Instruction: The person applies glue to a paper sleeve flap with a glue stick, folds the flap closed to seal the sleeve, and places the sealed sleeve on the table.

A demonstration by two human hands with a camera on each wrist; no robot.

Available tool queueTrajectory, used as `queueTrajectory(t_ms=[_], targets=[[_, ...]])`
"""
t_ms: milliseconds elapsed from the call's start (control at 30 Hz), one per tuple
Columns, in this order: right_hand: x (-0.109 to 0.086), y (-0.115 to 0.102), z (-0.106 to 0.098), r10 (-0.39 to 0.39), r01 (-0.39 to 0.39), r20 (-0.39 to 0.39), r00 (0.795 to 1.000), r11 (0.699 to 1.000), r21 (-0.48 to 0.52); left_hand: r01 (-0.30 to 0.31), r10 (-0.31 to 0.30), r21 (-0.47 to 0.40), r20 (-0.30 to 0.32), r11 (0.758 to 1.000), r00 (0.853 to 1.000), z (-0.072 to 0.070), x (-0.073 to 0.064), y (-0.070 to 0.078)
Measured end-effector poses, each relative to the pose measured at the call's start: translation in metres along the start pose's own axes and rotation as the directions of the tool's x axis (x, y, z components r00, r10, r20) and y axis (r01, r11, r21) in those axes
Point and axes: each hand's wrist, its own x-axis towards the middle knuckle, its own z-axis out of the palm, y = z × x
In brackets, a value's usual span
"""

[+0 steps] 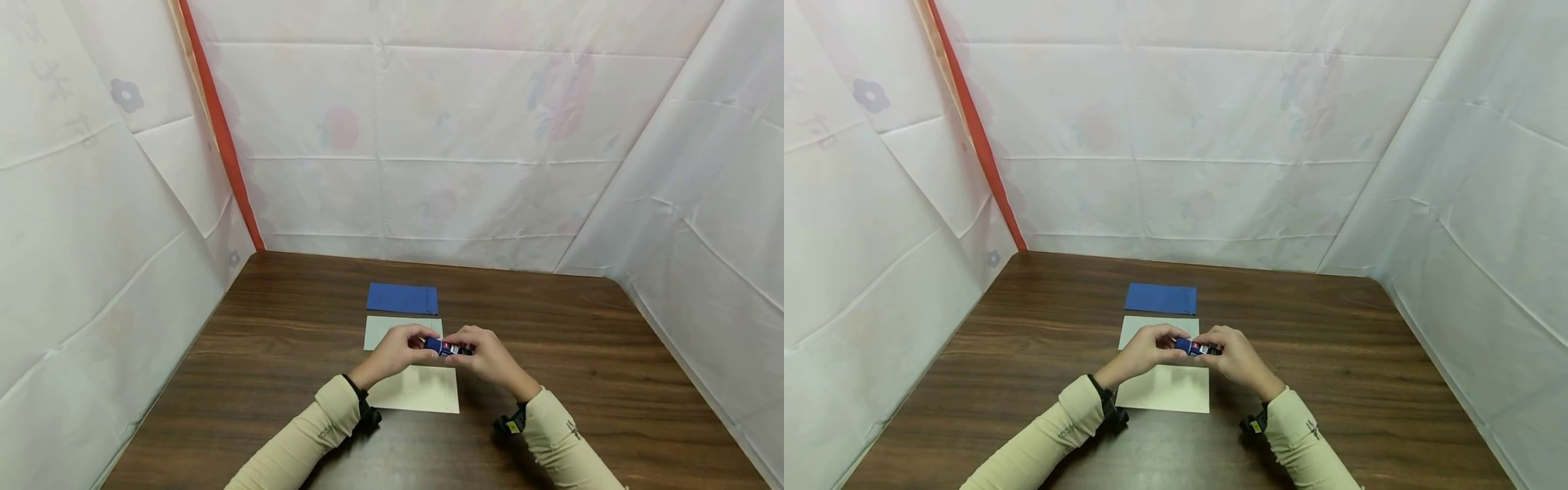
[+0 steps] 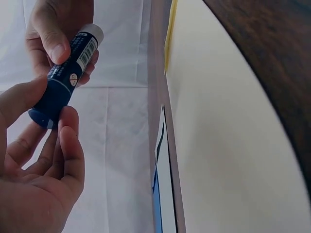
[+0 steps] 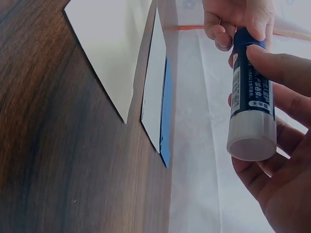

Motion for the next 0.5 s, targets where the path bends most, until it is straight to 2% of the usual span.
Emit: queueTrajectory(t_ms=[267, 500], targets=[[0.0004, 0.003, -0.0022, 0.0, -0.001, -0.05, 0.999, 1.0, -0.02, -0.016, 0.016, -0.024, -0.031, 1.0, 0.999, -0.0033, 0.0008, 0.0008], [0.0003, 0.0035, -0.0068, 0.026, -0.027, -0.052, 0.998, 1.0, -0.013, -0.009, 0.008, -0.032, -0.042, 0.999, 0.999, -0.0041, 0.0022, -0.0006]])
